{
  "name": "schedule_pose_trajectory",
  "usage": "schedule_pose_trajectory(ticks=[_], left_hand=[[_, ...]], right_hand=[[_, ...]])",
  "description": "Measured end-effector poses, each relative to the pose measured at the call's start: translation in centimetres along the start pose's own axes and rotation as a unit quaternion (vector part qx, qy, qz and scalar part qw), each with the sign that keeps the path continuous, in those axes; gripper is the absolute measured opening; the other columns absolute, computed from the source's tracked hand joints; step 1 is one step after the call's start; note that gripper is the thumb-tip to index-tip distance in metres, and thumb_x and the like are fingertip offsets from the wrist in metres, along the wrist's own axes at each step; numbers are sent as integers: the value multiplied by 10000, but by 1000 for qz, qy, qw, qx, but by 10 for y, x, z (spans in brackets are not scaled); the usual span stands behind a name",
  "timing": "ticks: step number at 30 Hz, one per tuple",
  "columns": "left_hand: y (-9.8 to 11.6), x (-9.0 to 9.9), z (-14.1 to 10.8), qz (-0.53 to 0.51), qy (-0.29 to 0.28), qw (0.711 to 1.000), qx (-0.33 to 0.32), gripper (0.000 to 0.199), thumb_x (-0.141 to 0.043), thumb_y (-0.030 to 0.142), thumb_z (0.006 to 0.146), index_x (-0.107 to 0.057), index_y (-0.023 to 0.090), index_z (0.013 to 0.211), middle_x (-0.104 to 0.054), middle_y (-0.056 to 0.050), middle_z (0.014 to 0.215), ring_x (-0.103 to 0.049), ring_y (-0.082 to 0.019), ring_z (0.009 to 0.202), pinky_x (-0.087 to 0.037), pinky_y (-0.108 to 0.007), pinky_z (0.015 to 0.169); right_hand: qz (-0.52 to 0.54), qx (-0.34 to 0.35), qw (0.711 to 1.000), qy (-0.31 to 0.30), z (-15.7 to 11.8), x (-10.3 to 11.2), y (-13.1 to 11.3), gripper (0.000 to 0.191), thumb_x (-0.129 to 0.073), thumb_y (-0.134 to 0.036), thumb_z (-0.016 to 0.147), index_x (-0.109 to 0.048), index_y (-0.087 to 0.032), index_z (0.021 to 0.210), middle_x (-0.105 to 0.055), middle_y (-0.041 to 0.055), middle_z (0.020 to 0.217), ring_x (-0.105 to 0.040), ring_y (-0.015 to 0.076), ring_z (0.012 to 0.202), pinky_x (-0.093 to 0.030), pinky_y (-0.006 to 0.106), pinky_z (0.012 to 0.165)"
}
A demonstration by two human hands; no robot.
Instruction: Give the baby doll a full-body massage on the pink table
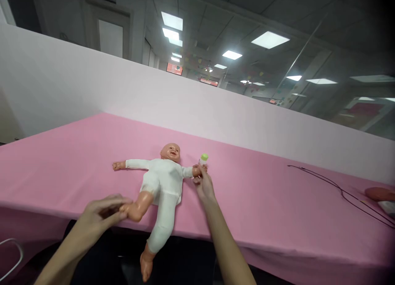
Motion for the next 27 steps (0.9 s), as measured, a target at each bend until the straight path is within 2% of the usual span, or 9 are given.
schedule_pose_trajectory(ticks=[3, 5, 7, 11, 14, 16, 21, 24, 27], left_hand=[[3, 12, -27, 40, -128, 991, -5, 236, -822, 463, 828, -879, 270, 952, -729, -51, 801, -689, -213, 737, -568, -273, 684], [7, 14, -25, 43, -140, 989, -6, 224, -827, 453, 827, -882, 279, 956, -726, -50, 815, -682, -208, 738, -562, -272, 682], [14, 10, -8, 39, -97, 994, -17, 251, -814, 475, 838, -881, 256, 941, -732, -62, 833, -684, -220, 764, -565, -288, 701], [23, -13, 50, -29, 54, 998, -34, 397, -828, 538, 810, -865, 205, 1023, -801, -107, 1017, -721, -279, 935, -588, -346, 820], [14, -38, 85, -69, 70, 995, -13, 528, -801, 597, 817, -841, 152, 1100, -804, -148, 1124, -727, -319, 1027, -588, -375, 841], [5, -46, 92, -77, 69, 995, 0, 582, -794, 625, 813, -831, 132, 1121, -804, -156, 1125, -730, -329, 1038, -587, -388, 856], [-15, -36, 49, -99, 57, 993, 3, 498, -855, 568, 779, -841, 191, 1104, -810, -126, 1115, -748, -320, 1056, -605, -383, 920], [-19, -22, 0, -9, 67, 996, -60, 286, -823, 480, 838, -865, 242, 991, -778, -70, 908, -750, -247, 858, -616, -287, 741], [-21, -17, -46, 71, 74, 984, -145, 184, -783, 361, 899, -862, 335, 1063, -745, -34, 858, -738, -197, 769, -611, -237, 689]], right_hand=[[79, -29, 995, 48, 9, 13, -6, 316, -875, -334, 760, -582, -227, 812, -580, -47, 695, -366, 67, 500, -274, 164, 378], [95, -32, 994, 45, 8, 10, -8, 311, -861, -314, 779, -563, -232, 814, -578, -50, 689, -374, 63, 497, -284, 145, 378], [112, -37, 993, 22, 4, -3, -8, 319, -891, -305, 752, -601, -229, 863, -634, -35, 771, -398, 52, 516, -315, 138, 395], [61, -4, 997, -51, -12, -37, -1, 408, -951, -408, 696, -677, -203, 918, -655, -23, 838, -363, 42, 528, -314, 169, 413], [-65, 19, 993, -100, -24, -52, 21, 460, -913, -554, 724, -677, -175, 833, -564, -38, 705, -369, 66, 541, -297, 216, 441], [-111, 23, 988, -108, -30, -53, 37, 496, -868, -617, 751, -685, -168, 851, -525, -48, 679, -355, 72, 537, -270, 230, 452], [-44, 38, 997, -60, -20, -35, 30, 429, -878, -546, 763, -677, -181, 868, -573, -37, 728, -364, 71, 537, -304, 229, 456], [45, 10, 999, 13, 1, -9, 5, 378, -913, -383, 720, -594, -210, 825, -621, -32, 741, -387, 64, 506, -296, 200, 405], [77, 2, 995, 63, 21, 22, -13, 351, -810, -294, 814, -464, -238, 784, -540, -80, 632, -338, 54, 447, -292, 158, 377]])
Point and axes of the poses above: each hand's wrist, its own z-axis towards the middle knuckle, its own x-axis out of the back of the hand, y = z × x, the point moved 5 cm from there along z, towards the middle knuckle
